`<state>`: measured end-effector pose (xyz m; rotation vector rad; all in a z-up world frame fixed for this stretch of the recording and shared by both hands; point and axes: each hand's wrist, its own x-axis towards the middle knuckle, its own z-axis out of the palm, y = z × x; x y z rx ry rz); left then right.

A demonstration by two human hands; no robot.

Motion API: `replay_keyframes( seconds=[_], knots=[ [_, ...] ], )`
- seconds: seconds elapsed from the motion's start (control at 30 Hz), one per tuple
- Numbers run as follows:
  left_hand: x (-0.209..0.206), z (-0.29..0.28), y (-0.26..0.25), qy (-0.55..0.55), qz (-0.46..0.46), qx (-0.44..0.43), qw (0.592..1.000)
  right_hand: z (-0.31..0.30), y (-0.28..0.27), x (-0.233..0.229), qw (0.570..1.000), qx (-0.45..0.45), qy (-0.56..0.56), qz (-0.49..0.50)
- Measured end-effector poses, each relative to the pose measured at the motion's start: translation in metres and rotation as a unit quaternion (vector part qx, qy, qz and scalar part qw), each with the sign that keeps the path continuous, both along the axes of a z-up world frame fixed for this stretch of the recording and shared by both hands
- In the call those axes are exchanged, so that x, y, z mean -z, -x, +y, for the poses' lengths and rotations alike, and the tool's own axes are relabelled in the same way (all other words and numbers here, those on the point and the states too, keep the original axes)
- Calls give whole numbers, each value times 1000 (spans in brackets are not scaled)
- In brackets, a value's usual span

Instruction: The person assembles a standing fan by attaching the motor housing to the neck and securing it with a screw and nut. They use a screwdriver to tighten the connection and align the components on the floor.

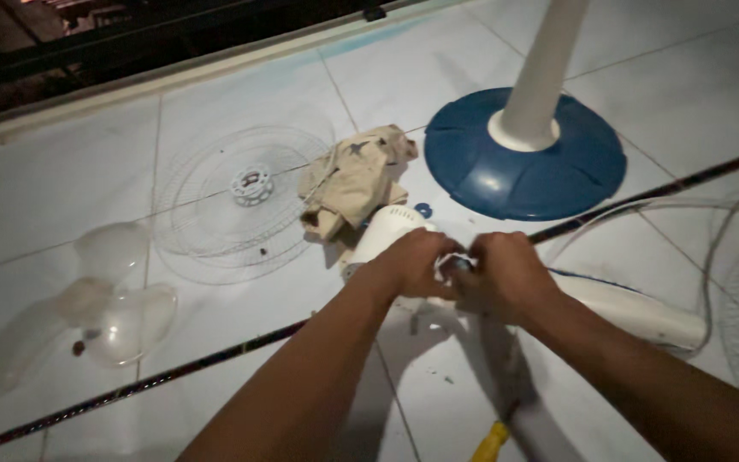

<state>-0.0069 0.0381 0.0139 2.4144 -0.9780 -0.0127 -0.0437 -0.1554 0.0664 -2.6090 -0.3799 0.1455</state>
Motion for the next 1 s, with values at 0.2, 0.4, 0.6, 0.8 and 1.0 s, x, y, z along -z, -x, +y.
replay_keyframes(
  seconds=[0.2,0.4,0.6,0.8,1.0],
  knots=[
    [4,-1,1,93,9,-8,996,7,0,-2,998,-53,29,-33],
    [-7,-3,-1,19,36,3,999,10,-1,-8,998,-14,67,-5],
    [-18,-14,14,-159,1,-66,985,17,-3,-1,994,-32,101,10],
    [-12,-12,19,-149,-18,-98,984,8,-14,-3,991,-94,91,28],
    [-4,-20,10,-197,15,-137,971,8,-17,-32,996,-79,44,23]
  ],
)
